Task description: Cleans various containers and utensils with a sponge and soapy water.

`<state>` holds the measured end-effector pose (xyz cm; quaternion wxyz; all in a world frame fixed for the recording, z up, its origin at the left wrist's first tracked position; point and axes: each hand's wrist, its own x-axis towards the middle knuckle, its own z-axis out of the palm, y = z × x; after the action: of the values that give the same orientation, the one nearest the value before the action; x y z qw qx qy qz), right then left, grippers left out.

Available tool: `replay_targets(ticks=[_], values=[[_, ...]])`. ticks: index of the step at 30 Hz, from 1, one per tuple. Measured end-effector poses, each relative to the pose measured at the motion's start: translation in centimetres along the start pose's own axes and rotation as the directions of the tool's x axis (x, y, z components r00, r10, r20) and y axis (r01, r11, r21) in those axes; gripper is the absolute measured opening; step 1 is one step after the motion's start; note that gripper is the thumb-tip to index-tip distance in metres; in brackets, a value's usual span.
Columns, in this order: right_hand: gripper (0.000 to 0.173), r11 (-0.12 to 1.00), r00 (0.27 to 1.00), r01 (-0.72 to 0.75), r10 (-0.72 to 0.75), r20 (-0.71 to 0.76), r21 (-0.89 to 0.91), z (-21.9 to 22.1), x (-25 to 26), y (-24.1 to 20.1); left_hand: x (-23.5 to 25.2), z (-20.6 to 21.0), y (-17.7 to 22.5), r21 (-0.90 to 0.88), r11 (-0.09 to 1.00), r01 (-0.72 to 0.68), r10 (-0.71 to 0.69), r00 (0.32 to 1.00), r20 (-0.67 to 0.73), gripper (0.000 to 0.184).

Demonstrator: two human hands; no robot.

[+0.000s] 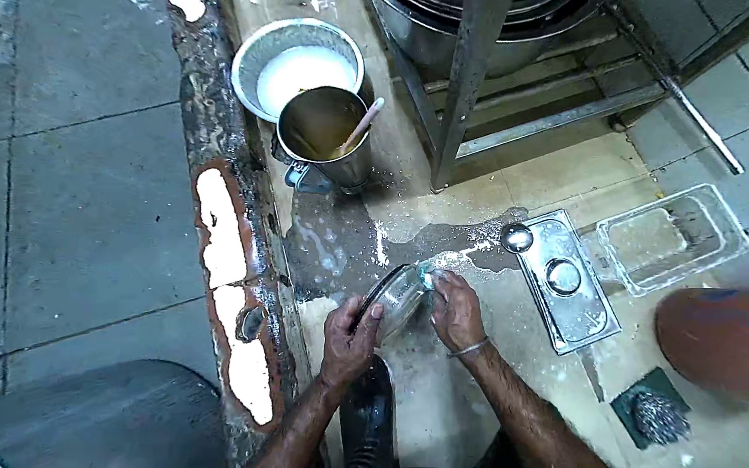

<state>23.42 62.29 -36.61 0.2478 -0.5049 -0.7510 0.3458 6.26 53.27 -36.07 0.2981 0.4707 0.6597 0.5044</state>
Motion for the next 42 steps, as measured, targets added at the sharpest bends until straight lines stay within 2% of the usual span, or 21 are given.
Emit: replay_targets(ticks=[3,5,7,9,11,13,15,18,20,21,23,25,26,27,28,30,32,34,37,40,42], values=[[0.023,0.975,0.967,0.221,-0.218,-0.135,0.009,0.6,-0.9,-2.0,-0.4,0.3,-1.0,-0.001,0.998,0.065,-0.065,0.996,0.054,0.041],[0.025,0.951,0.946,0.307,-0.309,-0.101,-0.038,0.8,-0.5,-2.4,-0.8,0.4,-1.3,-0.086,0.986,0.139,-0.135,0.99,0.05,0.04],[0.026,0.953,0.952,0.3,-0.302,-0.044,-0.036,0.8,0.1,-1.1,-1.0,-0.2,-1.4,-0.151,0.97,0.188,-0.183,0.982,0.044,0.039],[0.025,0.995,0.99,0.101,-0.1,0.1,-0.006,0.2,0.5,0.5,-1.1,-0.8,-1.3,-0.26,0.934,0.247,-0.248,0.968,0.03,0.037],[0.022,0.972,0.947,-0.226,0.203,0.249,0.066,0.1,0.4,2.6,-0.5,-1.0,-1.1,-0.391,0.877,0.279,-0.293,0.956,0.025,0.032],[0.02,0.828,0.834,-0.529,0.467,0.295,0.185,0.8,-0.6,4.5,0.5,-0.9,-0.6,-0.518,0.793,0.322,-0.35,0.936,0.045,0.03],[0.02,0.573,0.679,-0.731,0.665,0.31,0.372,1.5,-2.1,5.2,0.9,-0.6,-0.3,-0.623,0.677,0.391,-0.429,0.898,0.098,0.03],[0.019,0.147,0.504,-0.755,0.753,0.423,0.639,1.6,-3.0,4.2,1.1,-0.2,-0.2,-0.737,0.515,0.438,-0.504,0.85,0.153,0.029],[0.03,-0.094,0.536,-0.632,0.663,0.522,0.769,1.8,-3.3,3.2,0.9,-0.1,-0.8,-0.766,0.42,0.487,-0.569,0.799,0.196,0.036],[0.039,-0.149,0.614,-0.574,0.572,0.543,0.805,1.7,-3.4,2.6,0.7,0.0,-1.2,-0.779,0.363,0.511,-0.608,0.764,0.218,0.04],[0.043,-0.078,0.763,-0.515,0.412,0.498,0.854,1.5,-3.5,1.5,0.7,0.5,-1.7,-0.801,0.235,0.55,-0.707,0.662,0.247,0.048],[0.033,0.012,0.803,-0.523,0.342,0.488,0.852,0.9,-3.2,0.0,0.9,1.2,-1.9,-0.78,0.179,0.6,-0.844,0.501,0.192,0.047],[0.033,0.039,0.802,-0.538,0.333,0.497,0.842,0.5,-3.0,-0.7,1.0,1.5,-2.3,-0.74,0.193,0.644,-0.889,0.435,0.146,0.043],[0.032,0.083,0.798,-0.547,0.352,0.489,0.833,0.1,-2.9,-1.4,1.0,1.6,-2.8,-0.661,0.251,0.708,-0.907,0.411,0.096,0.039],[0.03,0.152,0.798,-0.547,0.391,0.458,0.823,-0.1,-2.7,-1.9,1.0,1.5,-3.5,-0.529,0.344,0.775,-0.901,0.432,0.047,0.033],[0.024,0.379,0.818,-0.534,0.457,0.349,0.756,-0.4,-2.5,-2.3,0.9,0.8,-4.3,-0.261,0.515,0.817,-0.843,0.538,0.022,0.023],[0.021,0.639,0.852,-0.51,0.468,0.235,0.576,-0.3,-2.0,-2.3,0.8,0.2,-3.6,-0.229,0.588,0.775,-0.783,0.617,0.079,0.025],[0.028,0.797,0.894,-0.446,0.383,0.23,0.407,-0.2,-1.6,-2.2,0.6,0.3,-1.7,-0.311,0.598,0.739,-0.711,0.668,0.218,0.041],[0.027,0.881,0.924,-0.292,0.16,0.346,0.372,0.9,-1.5,-2.4,0.8,1.8,0.7,-0.392,0.564,0.727,-0.639,0.684,0.351,0.066],[0.024,0.899,0.889,-0.236,0.047,0.456,0.368,1.9,-1.3,-2.6,0.9,2.4,0.9,-0.431,0.522,0.736,-0.718,0.652,0.244,0.049],[0.024,0.945,0.827,-0.153,-0.038,0.561,0.29,1.7,-0.8,-2.5,0.7,1.8,0.0,-0.358,0.614,0.704,-0.698,0.696,0.172,0.046]])
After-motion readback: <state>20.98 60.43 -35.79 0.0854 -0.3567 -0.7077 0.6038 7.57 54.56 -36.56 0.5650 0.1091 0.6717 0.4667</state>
